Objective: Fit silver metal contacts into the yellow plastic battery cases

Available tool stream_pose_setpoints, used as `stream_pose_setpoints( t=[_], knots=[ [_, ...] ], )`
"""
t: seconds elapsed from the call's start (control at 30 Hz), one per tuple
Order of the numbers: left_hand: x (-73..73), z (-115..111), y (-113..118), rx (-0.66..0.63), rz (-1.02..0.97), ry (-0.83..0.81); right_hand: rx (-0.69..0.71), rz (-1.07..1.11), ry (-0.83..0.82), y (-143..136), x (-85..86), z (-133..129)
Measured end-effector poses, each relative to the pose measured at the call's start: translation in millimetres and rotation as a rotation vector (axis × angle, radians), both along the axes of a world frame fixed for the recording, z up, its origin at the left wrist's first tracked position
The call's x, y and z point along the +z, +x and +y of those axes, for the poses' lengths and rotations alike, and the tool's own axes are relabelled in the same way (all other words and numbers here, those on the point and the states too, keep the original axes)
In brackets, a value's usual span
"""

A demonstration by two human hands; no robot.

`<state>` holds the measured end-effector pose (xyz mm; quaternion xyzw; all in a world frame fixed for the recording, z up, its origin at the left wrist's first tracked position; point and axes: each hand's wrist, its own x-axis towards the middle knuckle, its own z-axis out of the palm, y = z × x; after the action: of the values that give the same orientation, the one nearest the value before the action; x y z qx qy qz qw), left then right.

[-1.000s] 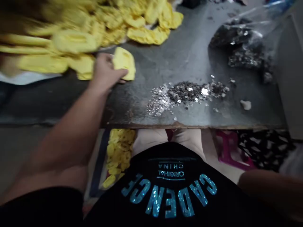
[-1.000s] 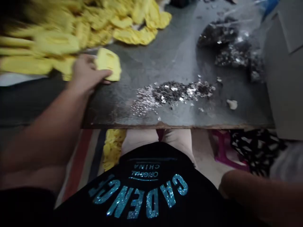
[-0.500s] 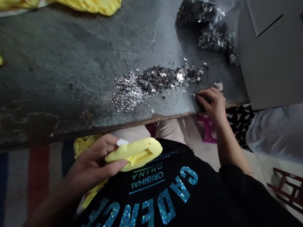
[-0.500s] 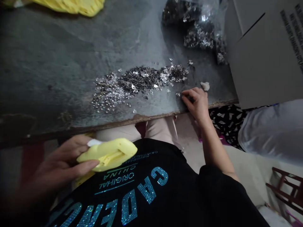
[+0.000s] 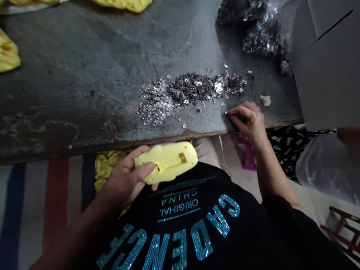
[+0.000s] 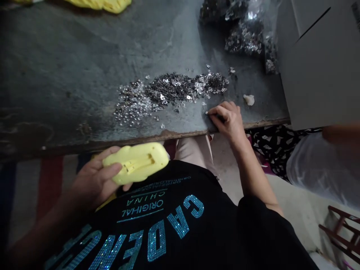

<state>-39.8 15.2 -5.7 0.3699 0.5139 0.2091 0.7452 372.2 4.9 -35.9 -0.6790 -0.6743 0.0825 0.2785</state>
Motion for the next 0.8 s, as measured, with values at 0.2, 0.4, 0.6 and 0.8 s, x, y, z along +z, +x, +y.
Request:
stream_pose_setpoints(
  t=[0.2,0.4,0.6,0.8],
  knots=[
    [12.1,2.0,37.0,0.075,-0.123,0.018,-0.025,0.052,0.052,-3.9,0.9,-6.0],
    [19.3,-1.6,47.6,-0.029,-0.185,0.065,0.172,0.258,0.128,-52.8,34.4,-26.8],
    [16.7,-12.3,40.2,-0.034,-0.214,0.112,0.359,0.177,0.213,-97.9,56.4,-42.0],
    [27.0,-18.3,40.8,-0.034,-0.179,0.149,0.375,-0.017,0.310,-107.4,59.6,-47.9]
  ],
)
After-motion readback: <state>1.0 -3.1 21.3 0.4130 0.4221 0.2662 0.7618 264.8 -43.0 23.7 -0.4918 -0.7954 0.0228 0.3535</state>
